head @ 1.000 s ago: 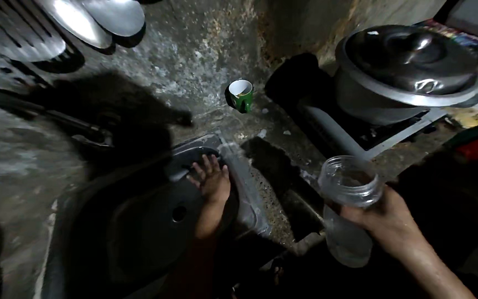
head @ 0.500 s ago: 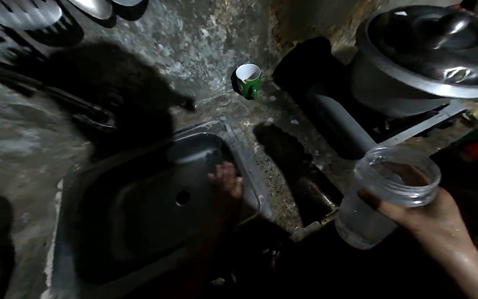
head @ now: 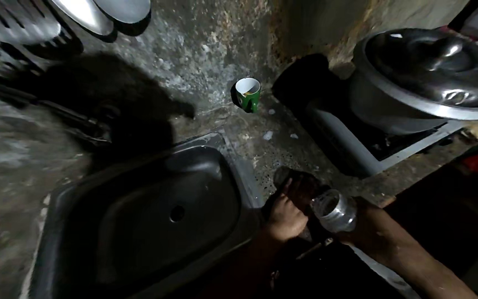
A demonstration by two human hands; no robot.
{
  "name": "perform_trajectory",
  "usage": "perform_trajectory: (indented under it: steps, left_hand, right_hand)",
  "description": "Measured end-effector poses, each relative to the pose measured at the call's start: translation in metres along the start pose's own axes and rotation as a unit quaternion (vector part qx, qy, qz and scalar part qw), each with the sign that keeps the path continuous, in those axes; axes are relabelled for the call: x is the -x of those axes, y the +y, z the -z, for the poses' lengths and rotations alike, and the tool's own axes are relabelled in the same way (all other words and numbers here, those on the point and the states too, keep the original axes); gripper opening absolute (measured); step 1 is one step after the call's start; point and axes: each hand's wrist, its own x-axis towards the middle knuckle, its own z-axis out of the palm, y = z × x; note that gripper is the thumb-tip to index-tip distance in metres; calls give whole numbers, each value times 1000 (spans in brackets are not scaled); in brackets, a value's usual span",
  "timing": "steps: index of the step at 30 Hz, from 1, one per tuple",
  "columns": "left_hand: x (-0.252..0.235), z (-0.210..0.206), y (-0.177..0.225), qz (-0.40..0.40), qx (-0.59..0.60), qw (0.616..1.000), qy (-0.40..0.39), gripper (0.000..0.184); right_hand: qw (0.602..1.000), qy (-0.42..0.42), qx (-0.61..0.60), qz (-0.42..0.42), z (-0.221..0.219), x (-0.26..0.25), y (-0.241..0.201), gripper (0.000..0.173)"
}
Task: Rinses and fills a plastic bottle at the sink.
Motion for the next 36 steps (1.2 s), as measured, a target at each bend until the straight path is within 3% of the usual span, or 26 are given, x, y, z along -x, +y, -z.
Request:
perform_trajectory:
  steps: [2,4,6,9,12,14,17,19,20,22,25,27,29,33,36]
  left_hand:
    - [-25,12,-18,34,30,999,24,63]
    - [-45,13,-39,67,8,991,111,62]
    - [-53,20,-52,112,-13,982,150,63]
    - [-39,24,-54,124,18,983,131,70]
    - [-19,50,-67,175,3,983,62,50]
    - [-9,72,-100,251,21,964,88,54]
    - [9,100,-169,331,-48,937,103,60]
    - [19,108,-176,395,-87,908,111,61]
    - [22,100,-162,389,-102,906,135,62]
    - [19,66,-93,302,-73,938,155,64]
    - [10,3,26,136,-44,985,96,57]
    - [7,-22,50,82,-35,992,90,58]
    - [6,-23,28,83,-11,990,111,56]
    - [16,30,-83,190,-1,970,150,60]
    - [24,87,-149,310,-56,945,88,60]
  right_hand:
    - [1000,-11,17,-18,0,-13,-18,77]
    - [1000,-7,16,-24,1,-20,-33,78]
    - [1000,5,5,-22,5,-23,-46,77]
    - [999,39,-29,3,16,-23,-60,75]
    - [994,82,-70,31,30,-23,-67,71]
    - [986,118,-110,45,38,-21,-63,70]
    - [968,168,-173,63,48,-13,-45,67]
    - [955,205,-204,67,48,-6,-29,72]
    - [950,219,-211,66,47,-1,-21,75]
    - [944,237,-222,61,48,9,-8,77]
    - [940,245,-233,40,48,23,7,78]
    - [939,241,-243,34,50,32,14,79]
    - [938,239,-246,42,52,40,23,79]
    - [938,236,-250,55,53,53,42,83]
    - [935,237,-253,69,49,58,57,84]
